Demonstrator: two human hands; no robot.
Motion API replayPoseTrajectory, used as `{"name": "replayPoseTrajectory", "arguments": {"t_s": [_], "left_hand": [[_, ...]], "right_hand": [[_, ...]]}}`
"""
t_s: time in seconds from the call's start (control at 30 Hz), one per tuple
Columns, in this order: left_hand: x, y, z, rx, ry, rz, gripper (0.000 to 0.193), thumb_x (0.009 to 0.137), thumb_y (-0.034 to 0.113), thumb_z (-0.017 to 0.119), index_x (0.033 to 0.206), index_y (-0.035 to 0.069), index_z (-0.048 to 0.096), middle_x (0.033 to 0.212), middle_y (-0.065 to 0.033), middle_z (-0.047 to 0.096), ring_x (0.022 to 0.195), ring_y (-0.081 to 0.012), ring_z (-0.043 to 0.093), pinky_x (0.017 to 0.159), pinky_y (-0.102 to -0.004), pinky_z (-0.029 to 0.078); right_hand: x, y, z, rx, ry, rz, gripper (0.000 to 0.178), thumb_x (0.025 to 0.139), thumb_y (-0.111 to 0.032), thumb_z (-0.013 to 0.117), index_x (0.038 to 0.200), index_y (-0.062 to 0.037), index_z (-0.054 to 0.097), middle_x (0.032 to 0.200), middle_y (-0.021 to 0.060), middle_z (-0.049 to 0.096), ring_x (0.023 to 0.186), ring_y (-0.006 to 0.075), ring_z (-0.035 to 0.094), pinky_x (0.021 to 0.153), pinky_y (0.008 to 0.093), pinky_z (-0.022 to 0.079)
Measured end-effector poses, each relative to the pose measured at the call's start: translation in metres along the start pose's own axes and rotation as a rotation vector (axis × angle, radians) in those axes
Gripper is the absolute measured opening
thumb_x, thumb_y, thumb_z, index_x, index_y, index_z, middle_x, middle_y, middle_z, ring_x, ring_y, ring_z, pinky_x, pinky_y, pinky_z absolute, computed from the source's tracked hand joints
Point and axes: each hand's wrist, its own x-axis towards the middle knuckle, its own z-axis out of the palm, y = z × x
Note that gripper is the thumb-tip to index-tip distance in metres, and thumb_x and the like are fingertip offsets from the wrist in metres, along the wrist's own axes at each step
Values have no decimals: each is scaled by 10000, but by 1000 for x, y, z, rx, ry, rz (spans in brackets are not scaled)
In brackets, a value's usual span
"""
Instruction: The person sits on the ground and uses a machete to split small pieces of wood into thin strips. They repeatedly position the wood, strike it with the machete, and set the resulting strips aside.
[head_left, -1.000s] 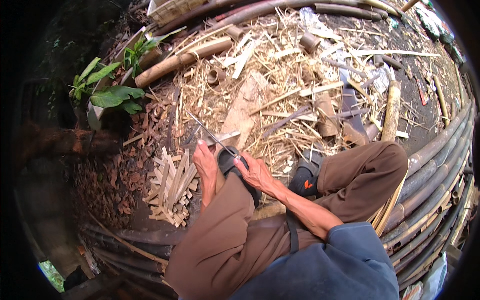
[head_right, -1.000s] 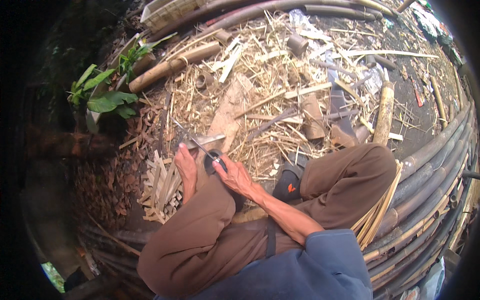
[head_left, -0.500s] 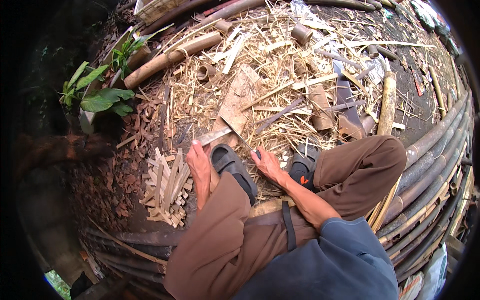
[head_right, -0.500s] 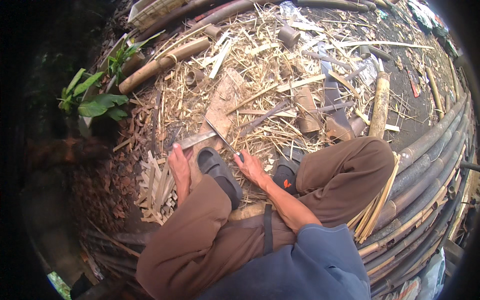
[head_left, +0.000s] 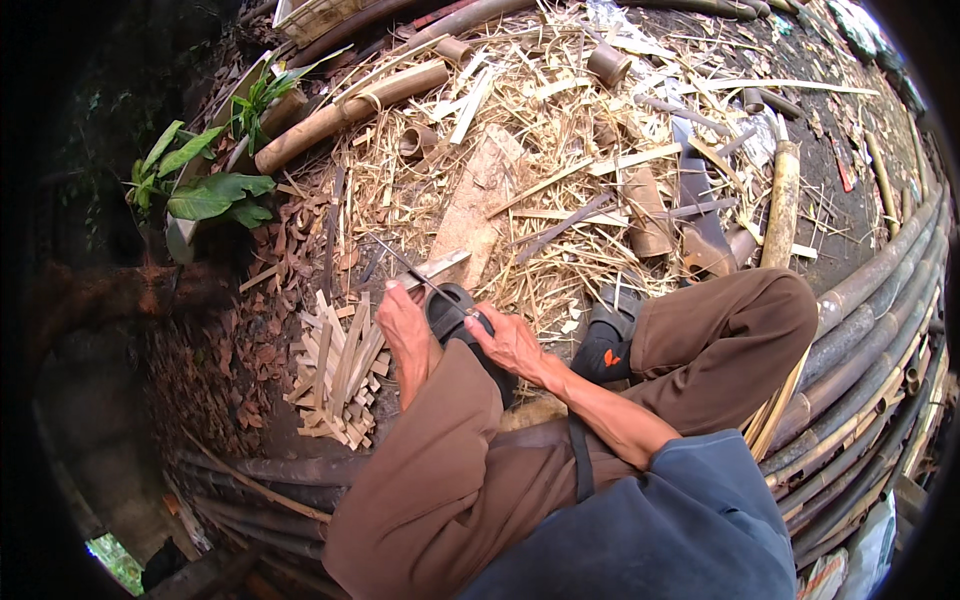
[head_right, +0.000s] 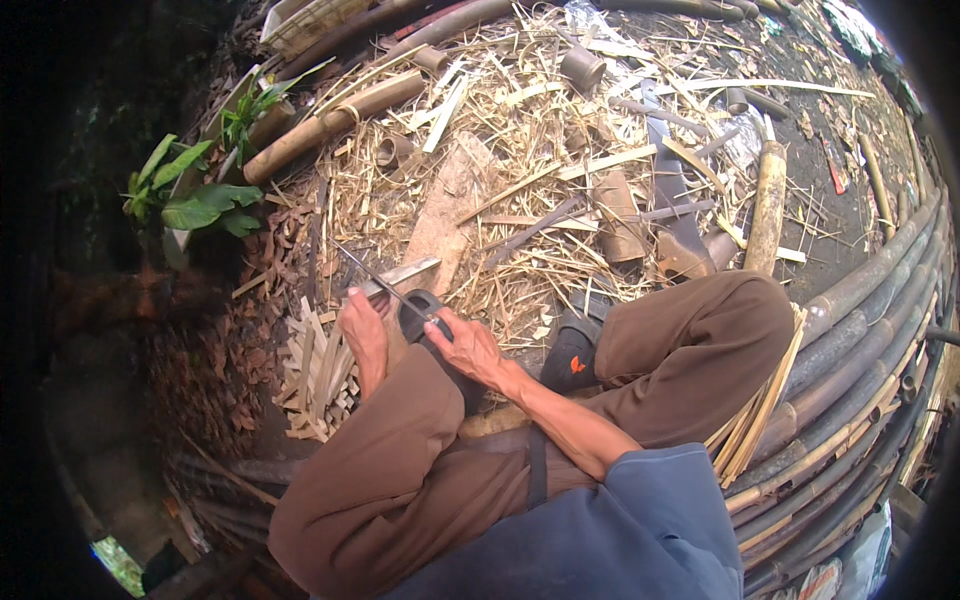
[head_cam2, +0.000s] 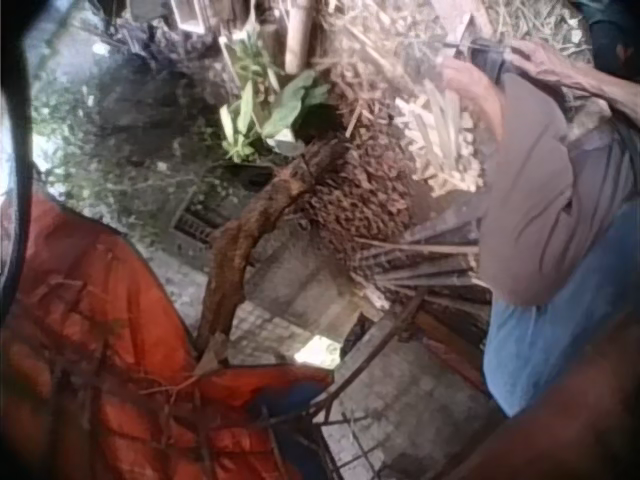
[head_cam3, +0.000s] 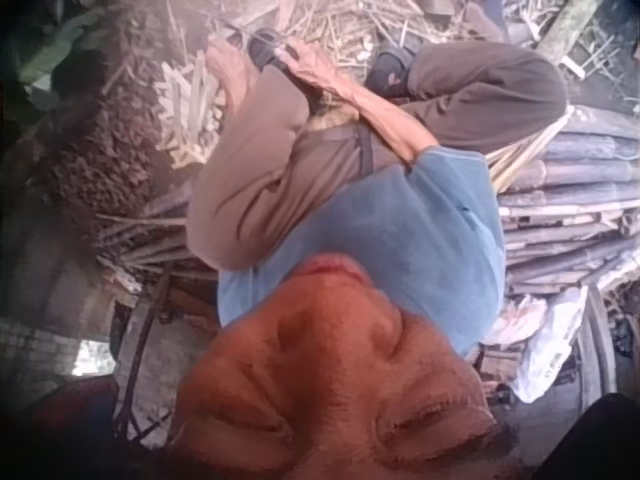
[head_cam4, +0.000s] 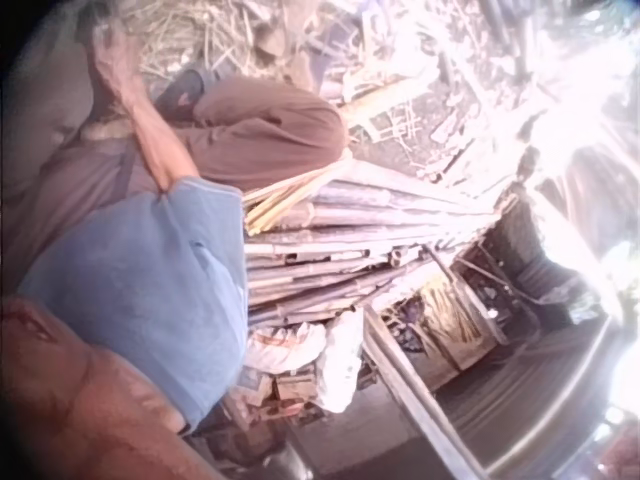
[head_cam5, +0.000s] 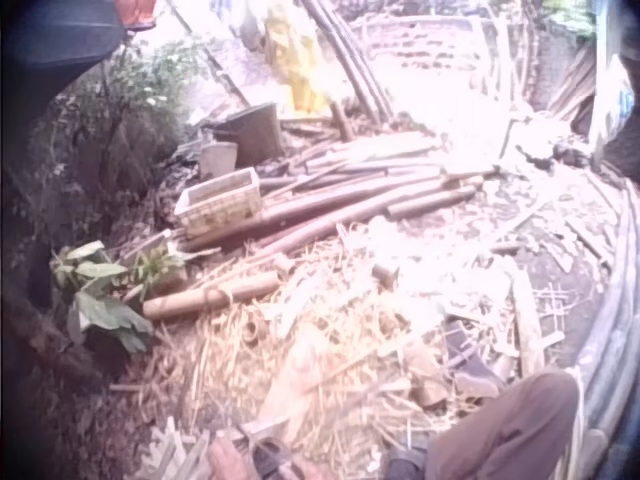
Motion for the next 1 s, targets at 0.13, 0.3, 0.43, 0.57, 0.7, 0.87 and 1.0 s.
{"name": "replayPoseTrajectory", "arguments": {"t_s": [0.13, 0.3, 0.43, 0.57, 0.7, 0.87, 1.0], "left_hand": [[-16, 35, -1, -224, 19, -146, 584, 1034, 312, 293, 997, -194, 582, 883, -253, 667, 809, -309, 704, 713, -357, 605], [-14, 40, 3, -204, 56, -38, 552, 1022, 293, 325, 953, -188, 588, 854, -263, 674, 785, -315, 711, 680, -369, 607], [-15, 34, 6, -182, 87, -99, 558, 1032, 301, 310, 970, -182, 581, 851, -234, 663, 796, -304, 703, 685, -364, 613], [-4, 22, -3, -216, 25, -110, 552, 1034, 318, 309, 1028, -175, 556, 918, -262, 645, 782, -334, 698, 659, -382, 610], [-2, 19, 6, -191, 38, -68, 580, 1035, 327, 303, 1033, -198, 551, 906, -268, 645, 808, -343, 699, 687, -384, 614], [-2, 15, -7, -192, 2, -80, 578, 1032, 316, 303, 1085, -217, 521, 947, -292, 641, 851, -342, 696, 728, -384, 613], [-6, 35, 2, -382, 30, -99, 561, 1029, 302, 310, 1060, -210, 537, 925, -276, 651, 845, -337, 700, 732, -381, 610]], "right_hand": [[-13, -20, -6, -61, 15, -39, 318, 940, -347, 555, 1131, -92, 548, 688, 254, 604, 685, 447, 626, 604, 481, 476], [-3, -5, -10, -84, 48, -7, 317, 942, -381, 547, 1072, -92, 533, 614, 263, 582, 643, 476, 610, 582, 531, 471], [-1, 18, -9, -131, 45, 25, 320, 939, -386, 549, 1029, -78, 543, 627, 259, 589, 641, 473, 610, 583, 527, 465], [-8, 0, -11, -126, 8, -50, 326, 939, -399, 542, 1023, -84, 542, 661, 243, 609, 663, 458, 623, 582, 527, 469], [13, 57, -10, -124, 50, 137, 333, 938, -417, 539, 1022, -95, 540, 676, 249, 619, 677, 453, 630, 591, 527, 487], [-8, 32, -4, -173, 70, -7, 344, 942, -410, 529, 1009, -73, 548, 686, 262, 617, 685, 473, 619, 633, 539, 487], [4, 53, -7, -149, 114, 122, 346, 939, -417, 539, 1036, -86, 559, 707, 264, 616, 718, 452, 625, 644, 510, 491]]}}
